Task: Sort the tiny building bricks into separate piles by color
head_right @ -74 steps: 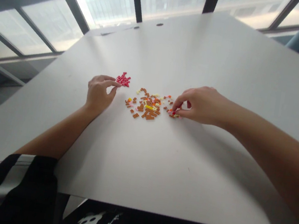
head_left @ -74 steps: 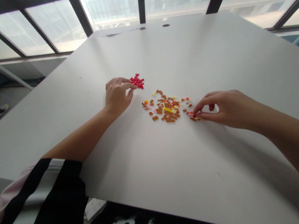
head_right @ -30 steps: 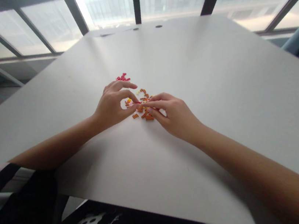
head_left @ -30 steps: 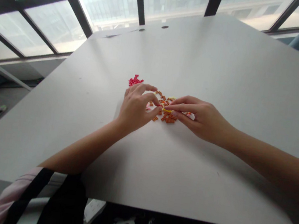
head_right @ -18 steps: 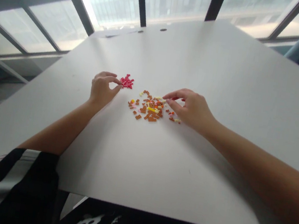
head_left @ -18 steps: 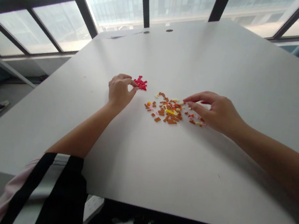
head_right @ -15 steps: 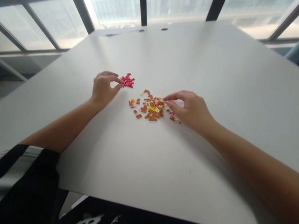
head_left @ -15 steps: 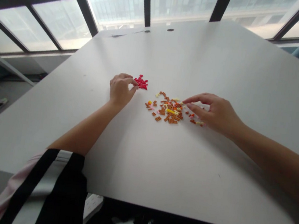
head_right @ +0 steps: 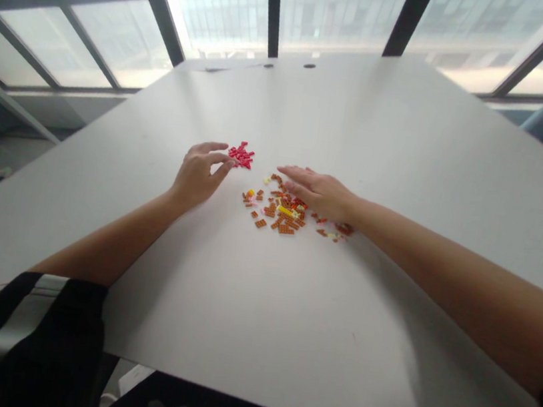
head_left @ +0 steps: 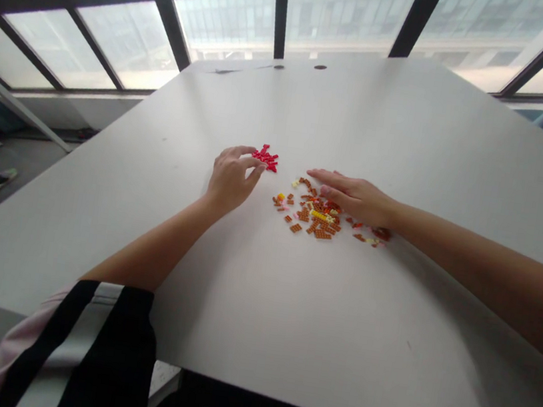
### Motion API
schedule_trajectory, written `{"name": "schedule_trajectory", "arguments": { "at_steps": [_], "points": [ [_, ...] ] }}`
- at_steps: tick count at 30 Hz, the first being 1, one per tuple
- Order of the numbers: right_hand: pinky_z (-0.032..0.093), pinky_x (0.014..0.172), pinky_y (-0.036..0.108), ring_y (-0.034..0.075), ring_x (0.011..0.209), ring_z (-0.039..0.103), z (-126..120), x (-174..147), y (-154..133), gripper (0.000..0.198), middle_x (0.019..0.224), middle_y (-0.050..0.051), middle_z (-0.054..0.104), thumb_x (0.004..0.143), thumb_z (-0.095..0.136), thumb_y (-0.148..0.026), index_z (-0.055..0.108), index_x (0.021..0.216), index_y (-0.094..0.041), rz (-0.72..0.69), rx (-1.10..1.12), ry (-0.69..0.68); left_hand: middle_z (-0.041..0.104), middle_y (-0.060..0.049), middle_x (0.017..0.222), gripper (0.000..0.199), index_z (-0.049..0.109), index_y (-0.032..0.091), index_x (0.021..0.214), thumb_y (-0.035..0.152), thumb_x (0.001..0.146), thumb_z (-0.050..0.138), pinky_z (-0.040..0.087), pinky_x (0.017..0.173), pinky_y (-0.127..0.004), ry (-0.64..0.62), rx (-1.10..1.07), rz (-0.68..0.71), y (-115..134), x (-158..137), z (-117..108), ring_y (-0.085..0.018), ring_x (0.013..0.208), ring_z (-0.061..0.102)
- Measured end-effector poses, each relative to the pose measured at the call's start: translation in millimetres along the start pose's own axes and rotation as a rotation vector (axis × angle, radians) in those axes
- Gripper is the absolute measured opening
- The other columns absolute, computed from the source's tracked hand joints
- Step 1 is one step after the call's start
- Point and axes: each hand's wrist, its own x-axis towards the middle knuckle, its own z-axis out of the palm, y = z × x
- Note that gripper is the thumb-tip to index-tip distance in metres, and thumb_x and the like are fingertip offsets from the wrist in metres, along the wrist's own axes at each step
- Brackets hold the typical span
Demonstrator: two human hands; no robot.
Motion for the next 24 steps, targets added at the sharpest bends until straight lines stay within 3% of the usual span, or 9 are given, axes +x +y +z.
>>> {"name": "schedule_trajectory", "arguments": {
  "at_steps": [6, 11, 15, 20, 24],
  "points": [
    [0.037, 0.125, 0.046, 0.022, 0.145, 0.053, 8, 32, -19, 0.051, 0.155, 0.000, 0.057, 0.105, 0.042, -0.050, 0.061, 0.148, -0.030, -0.164, 0.095, -0.101, 0.076, -0.009, 0.125, 0.018, 0.080, 0.025, 0.096, 0.033, 0.099, 0.064, 0.048, 0.110, -0.053, 0.002, -0.023, 0.049, 5, -4, -3, -0.029, 0.119, 0.067],
    [0.041, 0.123, 0.039, 0.019, 0.140, 0.058, 4, 19, -27, 0.043, 0.145, -0.001, 0.065, 0.105, 0.044, -0.044, 0.074, 0.132, -0.029, -0.226, 0.164, -0.168, 0.077, -0.009, 0.123, 0.016, 0.081, 0.025, 0.095, 0.034, 0.098, 0.067, 0.049, 0.109, -0.053, -0.004, -0.041, 0.053, 4, -5, -3, -0.029, 0.118, 0.069],
    [0.047, 0.117, 0.034, 0.017, 0.130, 0.066, 2, 10, -40, 0.045, 0.139, -0.002, 0.070, 0.107, 0.038, -0.042, 0.076, 0.129, -0.028, -0.229, 0.107, -0.126, 0.077, -0.010, 0.121, 0.016, 0.081, 0.023, 0.095, 0.033, 0.097, 0.069, 0.050, 0.109, -0.052, 0.002, -0.040, 0.059, 5, -4, -2, -0.028, 0.117, 0.070],
    [0.036, 0.127, 0.040, 0.019, 0.147, 0.050, 14, 25, -59, 0.042, 0.150, 0.001, 0.062, 0.105, 0.045, -0.033, 0.068, 0.139, -0.025, -0.434, -0.013, -0.147, 0.077, -0.009, 0.120, 0.017, 0.080, 0.024, 0.096, 0.035, 0.097, 0.068, 0.049, 0.109, -0.052, 0.022, -0.034, 0.087, 7, -5, -3, -0.028, 0.117, 0.069],
    [0.030, 0.130, 0.044, 0.020, 0.151, 0.044, 21, 29, -60, 0.046, 0.156, 0.004, 0.055, 0.105, 0.044, -0.030, 0.061, 0.148, -0.022, -0.488, -0.105, -0.231, 0.077, -0.008, 0.120, 0.019, 0.080, 0.025, 0.093, 0.037, 0.098, 0.066, 0.050, 0.108, -0.051, 0.044, -0.024, 0.104, 3, -7, -2, -0.028, 0.116, 0.068]
  ]
}}
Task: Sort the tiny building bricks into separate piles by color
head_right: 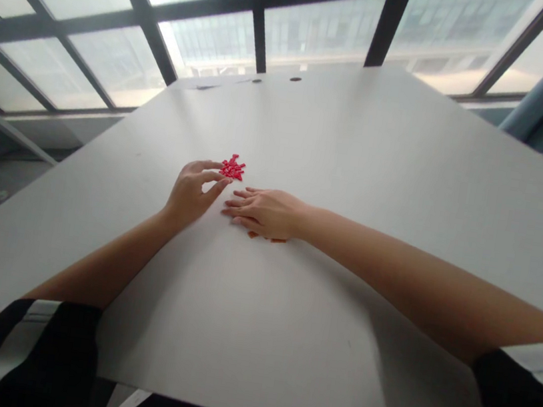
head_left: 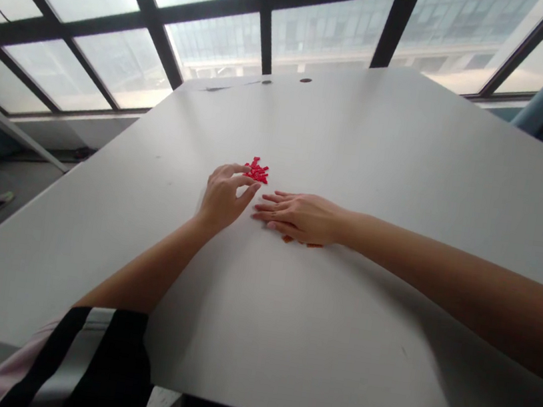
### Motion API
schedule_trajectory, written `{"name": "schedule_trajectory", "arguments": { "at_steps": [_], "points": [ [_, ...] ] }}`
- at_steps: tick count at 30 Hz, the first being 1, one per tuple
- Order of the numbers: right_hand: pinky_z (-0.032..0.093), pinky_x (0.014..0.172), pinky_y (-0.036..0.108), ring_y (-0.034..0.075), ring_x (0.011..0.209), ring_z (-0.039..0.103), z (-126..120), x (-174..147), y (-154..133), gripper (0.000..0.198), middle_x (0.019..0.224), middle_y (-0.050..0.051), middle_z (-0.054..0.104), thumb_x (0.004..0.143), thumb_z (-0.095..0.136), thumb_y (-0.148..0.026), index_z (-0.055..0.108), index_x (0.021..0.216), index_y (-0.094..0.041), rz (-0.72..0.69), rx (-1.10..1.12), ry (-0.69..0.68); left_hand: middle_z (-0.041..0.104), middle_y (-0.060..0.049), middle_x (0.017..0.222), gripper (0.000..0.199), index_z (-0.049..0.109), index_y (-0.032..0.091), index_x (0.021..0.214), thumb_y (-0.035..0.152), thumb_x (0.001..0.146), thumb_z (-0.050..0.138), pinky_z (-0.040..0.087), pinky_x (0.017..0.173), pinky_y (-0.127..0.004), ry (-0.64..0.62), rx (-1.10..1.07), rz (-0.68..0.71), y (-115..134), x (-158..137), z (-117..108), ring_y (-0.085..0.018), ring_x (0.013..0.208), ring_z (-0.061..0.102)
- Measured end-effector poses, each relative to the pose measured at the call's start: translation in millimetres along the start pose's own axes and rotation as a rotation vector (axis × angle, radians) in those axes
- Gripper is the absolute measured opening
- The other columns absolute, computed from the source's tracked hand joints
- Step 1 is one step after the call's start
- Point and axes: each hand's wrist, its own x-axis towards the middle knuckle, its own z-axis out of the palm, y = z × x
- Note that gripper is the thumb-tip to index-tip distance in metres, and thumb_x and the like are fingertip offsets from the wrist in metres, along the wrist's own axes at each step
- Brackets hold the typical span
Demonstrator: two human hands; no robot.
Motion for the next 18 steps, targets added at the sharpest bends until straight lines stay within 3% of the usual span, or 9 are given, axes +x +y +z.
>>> {"name": "schedule_trajectory", "arguments": {
  "at_steps": [6, 9, 13, 16, 18],
  "points": [
    [0.029, 0.131, 0.040, 0.017, 0.144, 0.053, -4, -22, -2, 0.047, 0.147, 0.005, 0.064, 0.107, 0.037, -0.030, 0.065, 0.143, -0.019, 0.014, 0.019, -0.031, 0.078, -0.008, 0.117, 0.020, 0.079, 0.025, 0.092, 0.037, 0.098, 0.065, 0.050, 0.108, -0.051, -0.017, -0.020, -0.004, -3, -1, 1, -0.028, 0.115, 0.068],
    [0.032, 0.129, 0.042, 0.019, 0.144, 0.054, -16, -44, -8, 0.046, 0.147, 0.003, 0.064, 0.107, 0.039, -0.035, 0.068, 0.139, -0.022, 0.071, 0.077, 0.070, 0.077, -0.008, 0.117, 0.018, 0.078, 0.025, 0.092, 0.035, 0.098, 0.065, 0.050, 0.108, -0.051, -0.007, -0.017, 0.014, 5, -4, -3, -0.028, 0.116, 0.068],
    [0.035, 0.127, 0.051, 0.027, 0.147, 0.049, -25, -97, -16, 0.052, 0.156, 0.010, 0.054, 0.107, 0.039, -0.044, 0.065, 0.144, -0.018, 0.427, 0.018, 0.369, 0.078, -0.006, 0.113, 0.015, 0.077, 0.025, 0.091, 0.028, 0.098, 0.064, 0.050, 0.107, -0.049, -0.027, -0.015, 0.102, 23, -12, -6, -0.027, 0.117, 0.068],
    [0.037, 0.126, 0.057, 0.032, 0.148, 0.048, -12, -134, -17, 0.059, 0.157, 0.015, 0.053, 0.107, 0.034, -0.051, 0.057, 0.151, -0.018, 0.704, -0.049, 0.437, 0.077, -0.005, 0.113, 0.013, 0.076, 0.026, 0.094, 0.027, 0.098, 0.064, 0.048, 0.110, -0.050, -0.060, -0.019, 0.184, 36, -15, -7, -0.026, 0.122, 0.066],
    [0.036, 0.124, 0.062, 0.035, 0.150, 0.044, 4, -143, -16, 0.067, 0.159, 0.021, 0.049, 0.107, 0.029, -0.053, 0.050, 0.155, -0.012, 0.790, -0.074, 0.406, 0.077, -0.005, 0.113, 0.012, 0.075, 0.025, 0.095, 0.026, 0.098, 0.064, 0.047, 0.111, -0.050, -0.072, -0.017, 0.216, 42, -16, -7, -0.026, 0.123, 0.065]
  ]
}}
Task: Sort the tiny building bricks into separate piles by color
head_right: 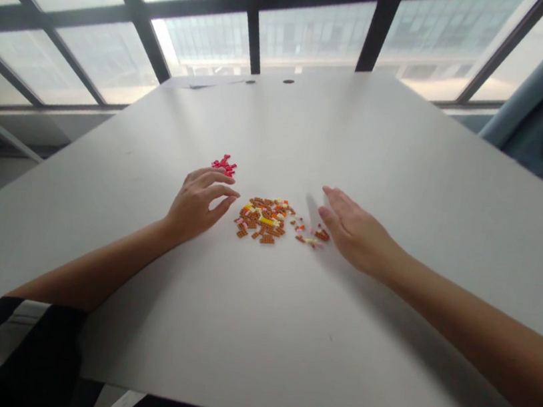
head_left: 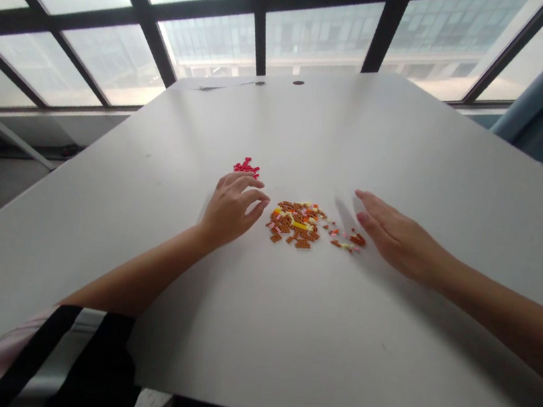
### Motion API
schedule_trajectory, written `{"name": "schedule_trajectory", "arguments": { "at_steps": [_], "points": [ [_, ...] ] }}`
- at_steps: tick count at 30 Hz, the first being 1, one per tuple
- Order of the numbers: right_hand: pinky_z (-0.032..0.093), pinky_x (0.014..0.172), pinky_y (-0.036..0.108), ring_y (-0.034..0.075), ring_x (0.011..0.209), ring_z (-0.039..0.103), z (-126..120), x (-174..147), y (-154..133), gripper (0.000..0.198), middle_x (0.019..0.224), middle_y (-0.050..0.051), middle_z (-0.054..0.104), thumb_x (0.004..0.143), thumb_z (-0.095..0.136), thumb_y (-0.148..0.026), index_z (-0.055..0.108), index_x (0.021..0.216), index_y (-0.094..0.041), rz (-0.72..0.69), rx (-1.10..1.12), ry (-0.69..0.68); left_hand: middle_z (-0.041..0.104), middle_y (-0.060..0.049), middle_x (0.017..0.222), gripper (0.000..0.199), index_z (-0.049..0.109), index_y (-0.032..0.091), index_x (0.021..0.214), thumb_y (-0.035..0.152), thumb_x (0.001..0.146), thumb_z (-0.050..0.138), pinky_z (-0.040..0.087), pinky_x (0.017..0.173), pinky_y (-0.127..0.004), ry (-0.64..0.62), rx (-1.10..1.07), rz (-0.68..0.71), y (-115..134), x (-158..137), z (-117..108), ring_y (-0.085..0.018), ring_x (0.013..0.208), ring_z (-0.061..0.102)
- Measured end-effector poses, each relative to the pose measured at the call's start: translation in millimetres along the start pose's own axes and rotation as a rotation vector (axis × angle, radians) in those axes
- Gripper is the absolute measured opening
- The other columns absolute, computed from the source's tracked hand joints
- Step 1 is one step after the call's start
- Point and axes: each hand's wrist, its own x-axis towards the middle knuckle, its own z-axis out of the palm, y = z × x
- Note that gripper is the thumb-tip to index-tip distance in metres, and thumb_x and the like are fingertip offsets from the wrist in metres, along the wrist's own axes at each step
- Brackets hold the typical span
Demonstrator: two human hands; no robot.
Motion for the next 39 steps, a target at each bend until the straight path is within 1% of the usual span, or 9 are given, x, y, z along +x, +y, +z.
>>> {"name": "schedule_trajectory", "arguments": {
  "at_steps": [3, 9, 14, 18, 21, 25, 32, 35, 39],
  "points": [
    [0.027, 0.126, 0.067, 0.039, 0.155, 0.033, 25, 2, -6, 0.077, 0.161, 0.029, 0.042, 0.106, 0.022, -0.057, 0.045, 0.156, -0.002, -0.029, -0.074, -0.066, 0.077, -0.007, 0.113, 0.012, 0.075, 0.024, 0.096, 0.025, 0.099, 0.064, 0.047, 0.110, -0.051, -0.028, 0.010, 0.027, 4, 0, 0, -0.028, 0.124, 0.064],
    [0.019, 0.131, 0.055, 0.030, 0.161, 0.020, 43, 28, -50, 0.082, 0.168, 0.022, 0.034, 0.105, 0.019, -0.063, 0.043, 0.159, -0.006, 0.024, 0.117, -0.134, 0.076, -0.008, 0.114, 0.014, 0.075, 0.021, 0.101, 0.025, 0.101, 0.062, 0.047, 0.111, -0.050, -0.065, 0.030, 0.054, 3, -1, 0, -0.029, 0.125, 0.063],
    [0.026, 0.130, 0.050, 0.029, 0.156, 0.036, 39, 37, -68, 0.060, 0.167, 0.012, 0.043, 0.104, 0.037, -0.052, 0.058, 0.149, -0.019, 0.101, 0.378, -0.040, 0.076, -0.009, 0.117, 0.015, 0.074, 0.020, 0.107, 0.026, 0.101, 0.061, 0.047, 0.110, -0.049, -0.079, 0.010, 0.041, 2, 0, 2, -0.030, 0.126, 0.063],
    [0.041, 0.122, 0.051, 0.027, 0.142, 0.055, 41, 44, -62, 0.047, 0.151, 0.010, 0.061, 0.101, 0.042, -0.042, 0.065, 0.137, -0.023, 0.166, 0.698, 0.002, 0.075, -0.010, 0.121, 0.017, 0.073, 0.019, 0.112, 0.027, 0.101, 0.063, 0.047, 0.112, -0.049, -0.131, -0.002, 0.042, 3, 0, 3, -0.031, 0.127, 0.062],
    [0.043, 0.120, 0.049, 0.025, 0.139, 0.058, 44, 49, -53, 0.040, 0.146, 0.009, 0.066, 0.098, 0.047, -0.039, 0.067, 0.130, -0.025, 0.146, 0.815, 0.049, 0.075, -0.010, 0.121, 0.018, 0.073, 0.019, 0.113, 0.029, 0.101, 0.063, 0.047, 0.112, -0.050, -0.149, -0.021, 0.056, 3, 1, 3, -0.032, 0.128, 0.062],
    [0.044, 0.120, 0.049, 0.025, 0.135, 0.061, 39, 55, -42, 0.035, 0.142, 0.009, 0.068, 0.098, 0.049, -0.035, 0.071, 0.123, -0.024, -0.013, 0.609, 0.089, 0.074, -0.010, 0.124, 0.020, 0.073, 0.018, 0.115, 0.028, 0.102, 0.060, 0.048, 0.112, -0.050, -0.183, -0.038, 0.023, 1, 2, 3, -0.031, 0.127, 0.063],
    [0.053, 0.111, 0.040, 0.023, 0.121, 0.071, 31, 78, -34, 0.033, 0.133, 0.007, 0.074, 0.099, 0.051, -0.030, 0.079, 0.115, -0.023, -0.344, 0.329, -0.061, 0.069, -0.012, 0.139, 0.034, 0.068, 0.016, 0.133, 0.028, 0.103, 0.057, 0.046, 0.116, -0.052, -0.319, -0.001, 0.013, 1, 5, 3, -0.034, 0.135, 0.058],
    [0.057, 0.103, 0.037, 0.022, 0.108, 0.075, 31, 87, -37, 0.027, 0.120, 0.006, 0.079, 0.098, 0.056, -0.029, 0.081, 0.107, -0.024, -0.407, 0.294, -0.088, 0.069, -0.012, 0.138, 0.034, 0.068, 0.016, 0.132, 0.030, 0.104, 0.056, 0.046, 0.116, -0.051, -0.332, -0.010, 0.016, 2, 8, 3, -0.033, 0.133, 0.059],
    [0.058, 0.099, 0.037, 0.022, 0.103, 0.076, 32, 96, -46, 0.018, 0.118, 0.007, 0.080, 0.094, 0.067, -0.026, 0.084, 0.099, -0.024, -0.436, 0.219, -0.044, 0.071, -0.012, 0.133, 0.032, 0.070, 0.017, 0.130, 0.030, 0.104, 0.055, 0.046, 0.115, -0.050, -0.326, -0.041, 0.021, 1, 11, 4, -0.031, 0.130, 0.061]
  ]
}}
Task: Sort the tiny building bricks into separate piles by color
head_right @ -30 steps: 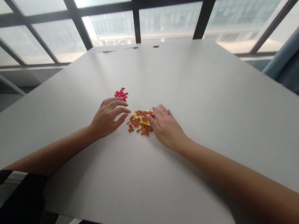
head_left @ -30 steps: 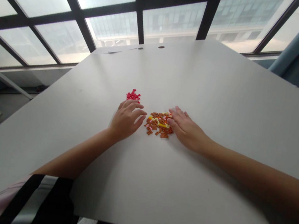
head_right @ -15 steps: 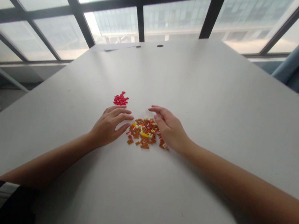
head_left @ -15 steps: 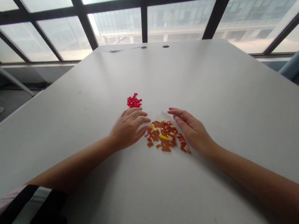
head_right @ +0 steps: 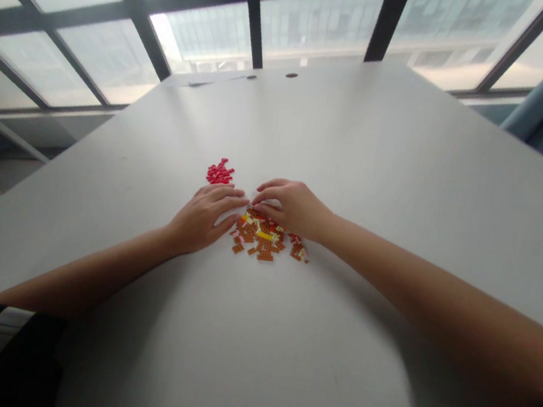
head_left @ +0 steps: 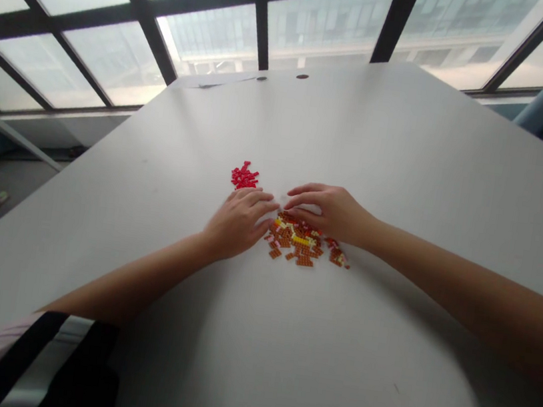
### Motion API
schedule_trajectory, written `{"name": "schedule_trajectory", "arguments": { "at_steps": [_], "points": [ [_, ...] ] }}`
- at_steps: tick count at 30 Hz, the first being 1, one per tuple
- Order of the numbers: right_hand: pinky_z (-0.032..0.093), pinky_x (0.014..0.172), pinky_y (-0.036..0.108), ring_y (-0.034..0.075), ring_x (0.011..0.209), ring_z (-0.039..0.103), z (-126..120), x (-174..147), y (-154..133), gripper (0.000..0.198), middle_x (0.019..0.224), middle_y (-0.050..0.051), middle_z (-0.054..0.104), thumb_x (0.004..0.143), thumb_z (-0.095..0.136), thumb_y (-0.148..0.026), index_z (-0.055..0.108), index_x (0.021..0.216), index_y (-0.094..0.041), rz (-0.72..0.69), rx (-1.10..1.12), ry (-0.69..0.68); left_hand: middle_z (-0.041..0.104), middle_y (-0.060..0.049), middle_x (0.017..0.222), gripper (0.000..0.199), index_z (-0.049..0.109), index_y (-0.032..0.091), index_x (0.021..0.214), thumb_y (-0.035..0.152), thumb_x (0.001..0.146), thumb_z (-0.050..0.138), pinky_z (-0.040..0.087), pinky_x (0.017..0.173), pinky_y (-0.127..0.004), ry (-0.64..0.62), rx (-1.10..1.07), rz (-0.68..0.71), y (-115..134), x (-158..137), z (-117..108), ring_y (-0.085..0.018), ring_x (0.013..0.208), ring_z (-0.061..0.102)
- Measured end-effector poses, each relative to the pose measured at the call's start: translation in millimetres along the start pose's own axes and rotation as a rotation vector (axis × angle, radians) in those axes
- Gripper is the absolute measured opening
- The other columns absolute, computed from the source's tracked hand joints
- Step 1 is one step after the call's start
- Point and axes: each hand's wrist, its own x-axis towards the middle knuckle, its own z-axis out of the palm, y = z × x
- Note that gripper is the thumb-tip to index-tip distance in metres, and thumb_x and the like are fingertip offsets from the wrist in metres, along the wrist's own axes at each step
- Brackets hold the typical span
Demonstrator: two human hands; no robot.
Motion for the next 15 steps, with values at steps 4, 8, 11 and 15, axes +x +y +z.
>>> {"name": "schedule_trajectory", "arguments": {
  "at_steps": [4, 8, 11, 15],
  "points": [
    [0.059, 0.095, 0.034, 0.022, 0.097, 0.076, 5, 11, -4, 0.012, 0.110, 0.007, 0.081, 0.087, 0.074, -0.019, 0.084, 0.092, -0.022, 0.051, -0.067, -0.005, 0.073, -0.010, 0.130, 0.029, 0.072, 0.018, 0.126, 0.026, 0.103, 0.055, 0.046, 0.115, -0.049, 0.022, -0.023, -0.004, -2, -2, 0, -0.029, 0.128, 0.063],
    [0.058, 0.091, 0.032, 0.021, 0.092, 0.075, 7, 19, -7, 0.009, 0.104, 0.006, 0.081, 0.083, 0.078, -0.015, 0.084, 0.087, -0.022, 0.112, -0.096, -0.039, 0.075, -0.010, 0.126, 0.026, 0.073, 0.018, 0.121, 0.022, 0.102, 0.056, 0.046, 0.115, -0.048, 0.069, -0.018, -0.029, -2, -8, -1, -0.028, 0.126, 0.064],
    [0.056, 0.092, 0.033, 0.022, 0.093, 0.074, 6, 25, -11, 0.011, 0.103, 0.008, 0.079, 0.086, 0.075, -0.015, 0.084, 0.090, -0.019, 0.144, -0.149, -0.114, 0.074, -0.013, 0.127, 0.031, 0.068, 0.016, 0.129, 0.022, 0.101, 0.056, 0.050, 0.110, -0.048, 0.092, -0.036, -0.081, -3, -11, -2, -0.028, 0.121, 0.067],
    [0.053, 0.090, 0.032, 0.023, 0.093, 0.072, 3, 33, -19, 0.017, 0.106, 0.014, 0.077, 0.091, 0.067, -0.014, 0.082, 0.098, -0.012, 0.225, -0.279, -0.182, 0.073, -0.014, 0.126, 0.035, 0.064, 0.016, 0.133, 0.022, 0.099, 0.056, 0.054, 0.105, -0.048, 0.091, -0.085, -0.126, -5, -11, -2, -0.028, 0.116, 0.069]
  ]
}}
